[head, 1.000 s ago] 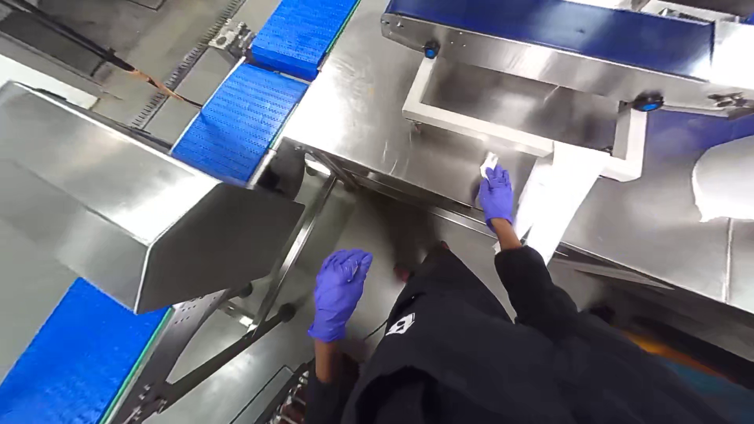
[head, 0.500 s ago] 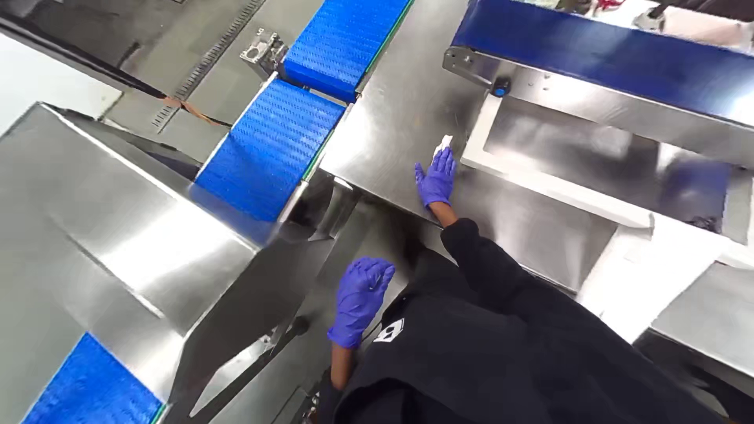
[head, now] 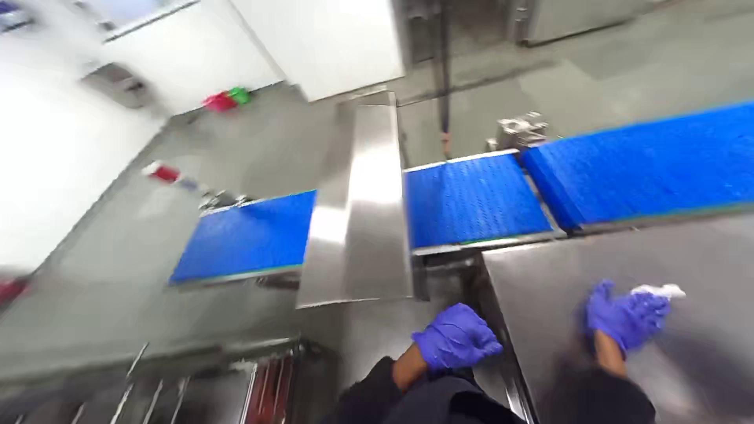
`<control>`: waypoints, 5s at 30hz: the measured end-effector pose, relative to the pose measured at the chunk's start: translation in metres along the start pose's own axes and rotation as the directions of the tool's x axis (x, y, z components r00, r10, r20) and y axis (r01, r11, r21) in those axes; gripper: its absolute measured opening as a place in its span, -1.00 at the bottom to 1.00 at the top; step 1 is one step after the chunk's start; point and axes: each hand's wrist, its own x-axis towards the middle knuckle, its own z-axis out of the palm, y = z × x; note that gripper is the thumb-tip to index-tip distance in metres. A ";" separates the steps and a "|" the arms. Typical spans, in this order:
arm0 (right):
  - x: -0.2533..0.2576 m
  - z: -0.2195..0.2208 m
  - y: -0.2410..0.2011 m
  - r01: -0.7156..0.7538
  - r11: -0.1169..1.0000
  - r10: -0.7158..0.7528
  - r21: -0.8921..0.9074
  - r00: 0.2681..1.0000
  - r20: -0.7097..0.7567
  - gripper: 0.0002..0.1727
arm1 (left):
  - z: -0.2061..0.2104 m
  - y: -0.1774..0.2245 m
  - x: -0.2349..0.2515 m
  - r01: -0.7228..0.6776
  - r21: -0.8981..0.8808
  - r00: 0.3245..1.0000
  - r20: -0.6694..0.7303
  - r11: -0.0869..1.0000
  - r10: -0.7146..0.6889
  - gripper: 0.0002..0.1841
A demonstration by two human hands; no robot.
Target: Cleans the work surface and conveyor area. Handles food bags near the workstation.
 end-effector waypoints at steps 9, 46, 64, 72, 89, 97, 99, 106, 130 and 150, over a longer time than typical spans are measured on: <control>-0.145 0.022 -0.089 0.549 0.813 -0.581 0.193 0.788 0.206 -0.15 | -0.029 -0.007 0.021 -0.140 -0.038 0.988 -0.065 0.989 0.138 -0.81; 0.033 0.022 -0.080 0.490 0.867 -0.489 0.088 0.806 0.335 -0.33 | -0.024 -0.029 0.017 -0.241 -0.096 0.965 0.078 0.966 0.249 -0.71; -0.148 -0.065 -0.107 -0.070 0.755 -0.128 0.652 0.959 0.252 -0.46 | -0.029 -0.024 -0.007 -0.335 -0.126 0.933 0.092 0.934 0.347 -0.70; -0.105 -0.126 0.003 -0.436 0.876 0.432 0.207 0.899 0.064 -0.54 | -0.023 -0.021 -0.002 -0.387 -0.183 0.891 0.177 0.904 0.418 -0.73; -0.224 -0.044 0.006 0.233 0.969 -0.208 -0.078 0.946 0.247 -0.44 | -0.003 -0.022 0.008 -0.415 -0.234 0.874 0.166 0.879 0.457 -0.73; -0.119 -0.008 -0.051 0.048 0.995 -0.036 -0.082 0.988 0.149 -0.30 | -0.010 -0.029 0.004 -0.252 -0.267 0.941 0.155 0.930 0.300 -0.72; -0.133 0.008 -0.081 0.217 0.976 -0.209 -0.002 0.945 0.251 -0.37 | -0.006 -0.025 0.013 -0.269 -0.249 0.937 0.155 0.930 0.313 -0.72; -0.043 -0.044 0.024 -0.248 0.960 0.244 -0.128 0.969 -0.047 -0.37 | -0.008 -0.025 0.022 -0.255 -0.164 0.950 0.141 0.953 0.279 -0.71; -0.151 -0.034 -0.081 0.473 0.605 -0.793 0.641 0.430 0.431 -0.55 | -0.001 -0.003 0.086 -0.012 -0.107 0.961 0.272 0.994 0.041 -0.72; -0.264 -0.061 -0.078 -0.208 0.662 -0.112 0.720 0.922 0.370 -0.66 | -0.011 -0.021 -0.005 -0.152 -0.214 0.873 0.429 0.965 0.233 -0.69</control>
